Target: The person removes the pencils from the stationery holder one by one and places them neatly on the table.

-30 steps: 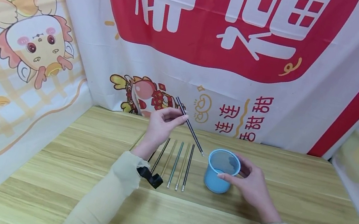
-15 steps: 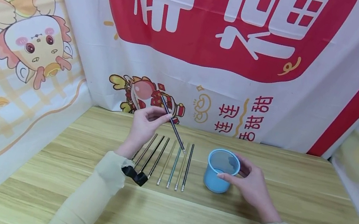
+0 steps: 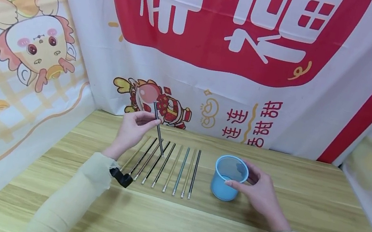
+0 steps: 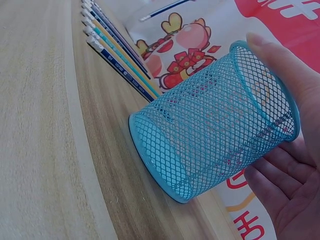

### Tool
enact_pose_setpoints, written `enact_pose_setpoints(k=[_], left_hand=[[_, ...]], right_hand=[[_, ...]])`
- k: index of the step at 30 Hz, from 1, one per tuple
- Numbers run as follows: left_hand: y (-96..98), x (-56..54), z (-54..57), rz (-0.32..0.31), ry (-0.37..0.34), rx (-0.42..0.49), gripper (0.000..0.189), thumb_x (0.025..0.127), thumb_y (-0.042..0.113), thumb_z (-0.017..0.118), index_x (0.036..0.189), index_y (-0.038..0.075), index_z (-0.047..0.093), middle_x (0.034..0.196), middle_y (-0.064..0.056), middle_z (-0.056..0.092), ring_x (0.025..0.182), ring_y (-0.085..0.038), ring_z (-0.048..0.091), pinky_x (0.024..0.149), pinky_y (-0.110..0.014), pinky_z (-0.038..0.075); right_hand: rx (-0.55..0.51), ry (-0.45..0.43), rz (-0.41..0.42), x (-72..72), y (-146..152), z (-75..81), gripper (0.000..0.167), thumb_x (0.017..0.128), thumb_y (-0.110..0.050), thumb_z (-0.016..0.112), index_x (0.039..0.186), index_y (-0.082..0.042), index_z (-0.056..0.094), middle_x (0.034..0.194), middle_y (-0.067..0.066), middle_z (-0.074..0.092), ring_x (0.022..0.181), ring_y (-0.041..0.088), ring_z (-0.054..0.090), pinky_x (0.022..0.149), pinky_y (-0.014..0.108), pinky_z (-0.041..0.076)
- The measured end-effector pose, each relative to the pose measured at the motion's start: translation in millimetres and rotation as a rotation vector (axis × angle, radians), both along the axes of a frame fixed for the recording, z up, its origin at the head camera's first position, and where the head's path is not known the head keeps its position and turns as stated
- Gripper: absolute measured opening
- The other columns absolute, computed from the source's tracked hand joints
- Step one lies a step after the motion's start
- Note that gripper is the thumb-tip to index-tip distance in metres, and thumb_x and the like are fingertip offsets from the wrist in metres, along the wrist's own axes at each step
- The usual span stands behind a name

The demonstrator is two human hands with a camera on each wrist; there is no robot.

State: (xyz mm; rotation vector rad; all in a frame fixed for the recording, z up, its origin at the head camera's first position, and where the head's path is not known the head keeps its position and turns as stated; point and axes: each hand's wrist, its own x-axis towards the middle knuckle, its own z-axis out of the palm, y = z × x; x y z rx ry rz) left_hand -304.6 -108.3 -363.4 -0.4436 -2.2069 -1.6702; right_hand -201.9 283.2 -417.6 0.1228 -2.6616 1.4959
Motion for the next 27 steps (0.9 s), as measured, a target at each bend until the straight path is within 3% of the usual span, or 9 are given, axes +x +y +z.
enact_pose_setpoints(k=[7, 12, 19, 27], left_hand=[[-21.1, -5.1, -3.1, 0.04, -0.047, -0.055, 0.024, 0.092, 0.021, 0.079, 0.11, 0.005, 0.075, 0.102, -0.006, 0.074, 0.092, -0.02, 0.069, 0.082, -0.029, 0.058], [-34.7, -9.2, -2.0, 0.065, -0.057, -0.143, 0.024, 0.094, 0.023, 0.077, 0.112, 0.007, 0.076, 0.102, -0.005, 0.075, 0.089, -0.02, 0.07, 0.078, -0.032, 0.059], [-55.6, -20.4, -5.1, 0.04, -0.122, -0.287, 0.023, 0.096, 0.017, 0.074, 0.115, 0.003, 0.075, 0.103, -0.009, 0.075, 0.085, -0.023, 0.072, 0.072, -0.033, 0.06], [-75.0, -32.2, -13.1, 0.089, -0.153, -0.419, 0.021, 0.094, 0.012, 0.076, 0.113, 0.005, 0.076, 0.099, -0.01, 0.075, 0.085, -0.024, 0.071, 0.073, -0.039, 0.06]], right_hand=[[-0.003, 0.009, 0.001, 0.4, 0.4, 0.5, 0.082, 0.086, -0.034, 0.085, 0.149, 0.001, 0.046, 0.143, 0.022, 0.054, 0.128, 0.035, 0.055, 0.097, 0.016, 0.047], [-0.016, 0.014, 0.001, -0.6, 0.9, -0.8, 0.083, 0.085, -0.032, 0.086, 0.149, 0.001, 0.046, 0.143, 0.022, 0.054, 0.128, 0.035, 0.055, 0.093, 0.01, 0.045], [-0.004, 0.005, 0.001, -1.8, 0.8, -0.6, 0.084, 0.085, -0.035, 0.086, 0.15, -0.001, 0.045, 0.143, 0.021, 0.054, 0.128, 0.035, 0.055, 0.095, 0.012, 0.045], [0.021, -0.016, -0.008, 0.5, 0.0, 1.5, 0.084, 0.086, -0.038, 0.084, 0.151, -0.002, 0.044, 0.145, 0.021, 0.053, 0.13, 0.035, 0.054, 0.103, 0.031, 0.047]])
